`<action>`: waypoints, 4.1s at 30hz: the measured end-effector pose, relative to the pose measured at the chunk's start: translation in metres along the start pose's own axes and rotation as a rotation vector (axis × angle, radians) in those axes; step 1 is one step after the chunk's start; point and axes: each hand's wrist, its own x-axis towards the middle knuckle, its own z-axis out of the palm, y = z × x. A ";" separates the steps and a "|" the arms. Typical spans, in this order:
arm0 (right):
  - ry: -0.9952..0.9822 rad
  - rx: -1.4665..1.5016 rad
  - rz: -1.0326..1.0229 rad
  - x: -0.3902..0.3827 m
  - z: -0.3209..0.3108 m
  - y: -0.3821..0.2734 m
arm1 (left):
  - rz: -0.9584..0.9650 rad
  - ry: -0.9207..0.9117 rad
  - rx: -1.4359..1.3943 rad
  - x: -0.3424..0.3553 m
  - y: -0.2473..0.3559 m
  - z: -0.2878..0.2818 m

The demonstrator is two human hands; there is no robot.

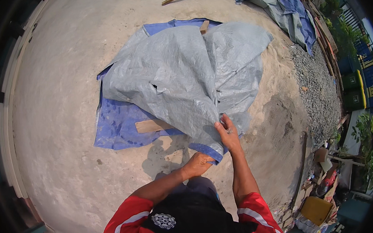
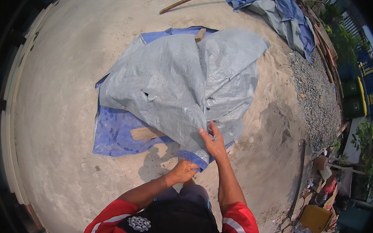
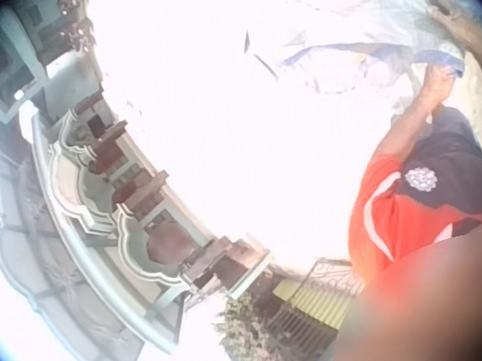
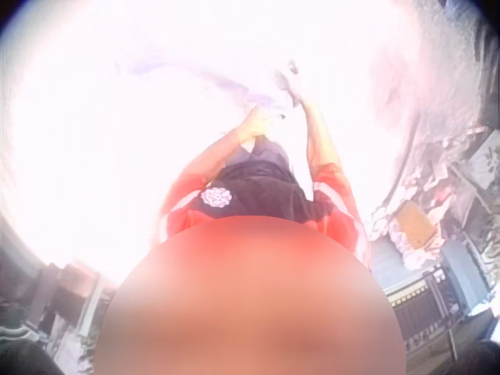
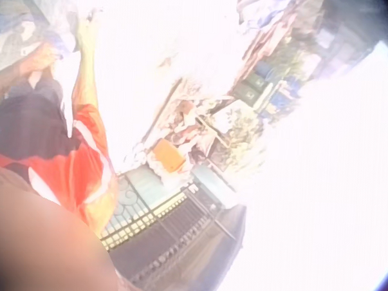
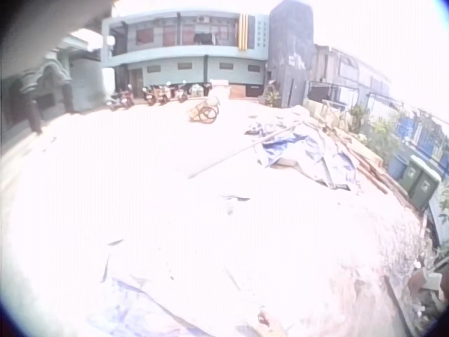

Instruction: The person retrieves a wooden plank from a wheelbarrow and places it on a pile of materials. They then open a plastic bag in the wheelbarrow, remove a bundle of cardboard, and carry it to a yellow bin. The person returns to the wheelbarrow, removes a small wrapped item, and places it in the bin. Finally, they lift a blue tarp to reveal a wooden plank underneath.

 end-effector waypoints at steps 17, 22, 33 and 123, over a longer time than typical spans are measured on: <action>0.003 0.241 0.217 -0.028 -0.142 -0.030 | -0.553 0.350 -1.234 -0.071 -0.078 0.027; 0.042 0.185 0.167 -0.162 -0.214 -0.054 | -0.553 0.584 -1.422 0.006 -0.053 -0.009; 0.060 0.309 0.236 -0.336 -0.193 0.014 | -0.265 0.479 -1.304 0.128 -0.018 0.014; 0.918 0.605 0.810 -0.212 -1.472 0.763 | -0.223 -0.587 0.239 0.574 0.257 1.194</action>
